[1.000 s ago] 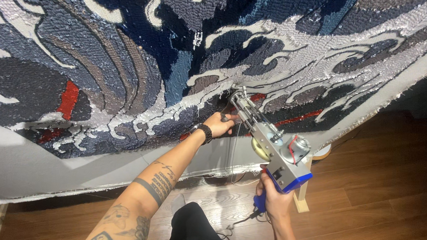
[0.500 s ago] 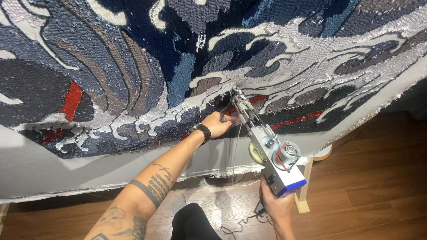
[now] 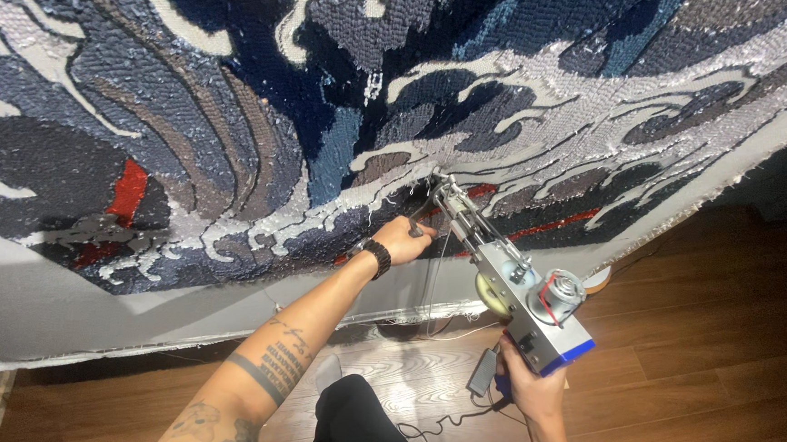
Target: The person uses a handheld tufting gun to apply white yarn into a rug stretched on a frame. The operator guides the tool along a pre-marked red line, creating a continuous white border while maintaining steady pressure and alignment.
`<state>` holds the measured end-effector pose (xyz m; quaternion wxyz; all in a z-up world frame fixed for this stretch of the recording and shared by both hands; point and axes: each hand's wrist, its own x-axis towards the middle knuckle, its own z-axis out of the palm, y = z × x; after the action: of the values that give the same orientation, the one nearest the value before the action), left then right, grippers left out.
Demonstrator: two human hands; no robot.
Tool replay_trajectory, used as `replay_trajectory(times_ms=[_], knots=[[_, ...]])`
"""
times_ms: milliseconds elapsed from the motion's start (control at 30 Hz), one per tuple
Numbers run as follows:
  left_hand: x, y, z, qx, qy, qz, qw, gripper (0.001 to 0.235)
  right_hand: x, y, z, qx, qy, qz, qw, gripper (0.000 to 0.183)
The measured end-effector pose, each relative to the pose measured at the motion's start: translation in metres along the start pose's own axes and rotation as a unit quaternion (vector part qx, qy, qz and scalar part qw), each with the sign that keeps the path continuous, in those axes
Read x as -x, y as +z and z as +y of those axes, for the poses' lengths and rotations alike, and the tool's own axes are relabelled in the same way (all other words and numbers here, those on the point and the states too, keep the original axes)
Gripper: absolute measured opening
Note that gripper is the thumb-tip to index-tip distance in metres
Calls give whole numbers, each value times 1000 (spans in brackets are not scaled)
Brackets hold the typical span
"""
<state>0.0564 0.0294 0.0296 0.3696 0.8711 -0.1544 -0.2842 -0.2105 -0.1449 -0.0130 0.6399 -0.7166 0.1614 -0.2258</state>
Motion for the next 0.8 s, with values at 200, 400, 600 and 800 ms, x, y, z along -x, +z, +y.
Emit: replay_trajectory(times_ms=[200,400,600,800], knots=[[-8,38,-5,227,7,-63,972,76,7,-4,-3,-161,8,6,987,9],[-23,77,-12,273,66,-131,951,61,27,-23,-6,-171,20,14,985,16],[3,83,0,283,77,-125,948,23,46,-41,7,-192,39,35,980,20],[10,75,2,255,89,-112,956,24,46,-35,1,-190,18,30,981,11]])
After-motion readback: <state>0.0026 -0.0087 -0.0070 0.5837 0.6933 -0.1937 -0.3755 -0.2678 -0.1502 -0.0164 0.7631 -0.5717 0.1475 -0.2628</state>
